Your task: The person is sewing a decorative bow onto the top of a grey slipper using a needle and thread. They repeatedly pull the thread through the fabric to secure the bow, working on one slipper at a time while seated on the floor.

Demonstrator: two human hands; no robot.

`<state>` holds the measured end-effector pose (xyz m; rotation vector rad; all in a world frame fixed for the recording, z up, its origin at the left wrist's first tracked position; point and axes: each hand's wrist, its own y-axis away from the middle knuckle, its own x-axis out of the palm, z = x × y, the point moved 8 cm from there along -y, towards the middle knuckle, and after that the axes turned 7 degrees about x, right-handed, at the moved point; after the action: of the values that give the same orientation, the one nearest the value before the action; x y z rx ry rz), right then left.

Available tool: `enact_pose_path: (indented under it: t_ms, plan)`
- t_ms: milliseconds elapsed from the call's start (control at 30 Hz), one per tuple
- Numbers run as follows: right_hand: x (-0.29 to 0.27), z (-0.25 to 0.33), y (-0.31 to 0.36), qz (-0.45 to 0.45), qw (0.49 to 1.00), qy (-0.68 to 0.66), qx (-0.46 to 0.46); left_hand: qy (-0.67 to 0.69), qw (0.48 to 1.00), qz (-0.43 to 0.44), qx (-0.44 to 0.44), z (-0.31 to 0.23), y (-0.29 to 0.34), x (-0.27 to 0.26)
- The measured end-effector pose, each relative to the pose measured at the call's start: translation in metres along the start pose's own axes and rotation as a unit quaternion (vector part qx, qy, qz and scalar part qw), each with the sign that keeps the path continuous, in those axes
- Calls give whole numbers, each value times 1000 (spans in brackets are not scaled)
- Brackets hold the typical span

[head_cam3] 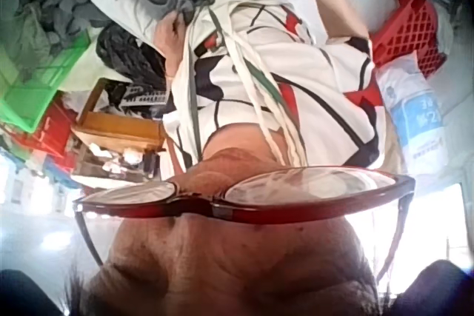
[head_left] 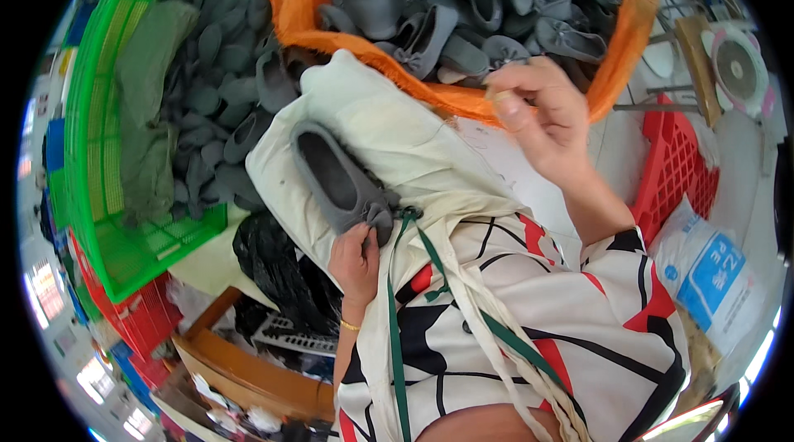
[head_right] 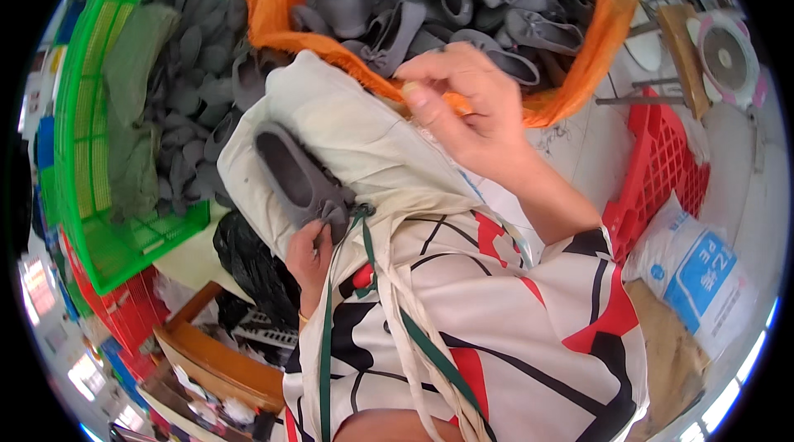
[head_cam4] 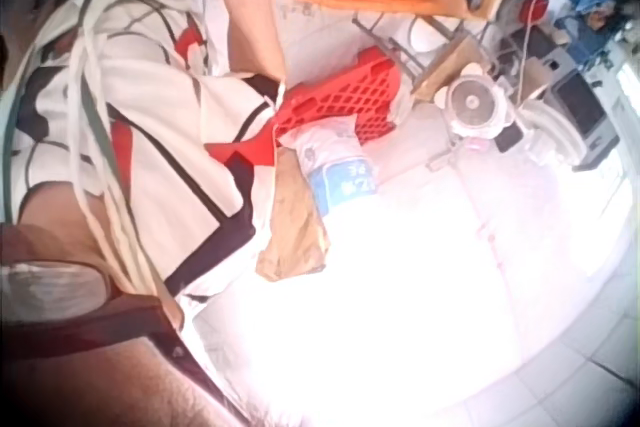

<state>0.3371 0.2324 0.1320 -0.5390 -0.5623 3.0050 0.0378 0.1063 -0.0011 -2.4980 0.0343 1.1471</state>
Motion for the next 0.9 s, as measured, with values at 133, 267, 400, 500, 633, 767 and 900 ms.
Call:
enact_pose_path:
  t_ms: [133, 267, 400, 500, 633, 767, 900]
  plan:
    - [93, -19, 17, 196, 979, -33, 54, -6, 1000, 12, -2, -4, -8, -4]
    - [183, -13, 46, 355, 934, 8, -28, -11, 1000, -6, 25, -2, -6, -7]
    - [239, -13, 64, 428, 896, 39, -107, -65, 996, 15, 51, -5, 0, -6]
    - [265, -22, 71, 452, 874, 101, -148, -87, 994, 26, 68, -4, 2, -5]
    - [282, -27, 77, 503, 832, 170, -162, -87, 992, 26, 85, -2, 4, -3]
    - [288, -28, 78, 545, 803, 190, -151, -83, 992, 5, 89, 0, 4, -7]
    - [290, -34, 85, 534, 806, 200, -160, -76, 992, -18, 98, 2, 5, -8]
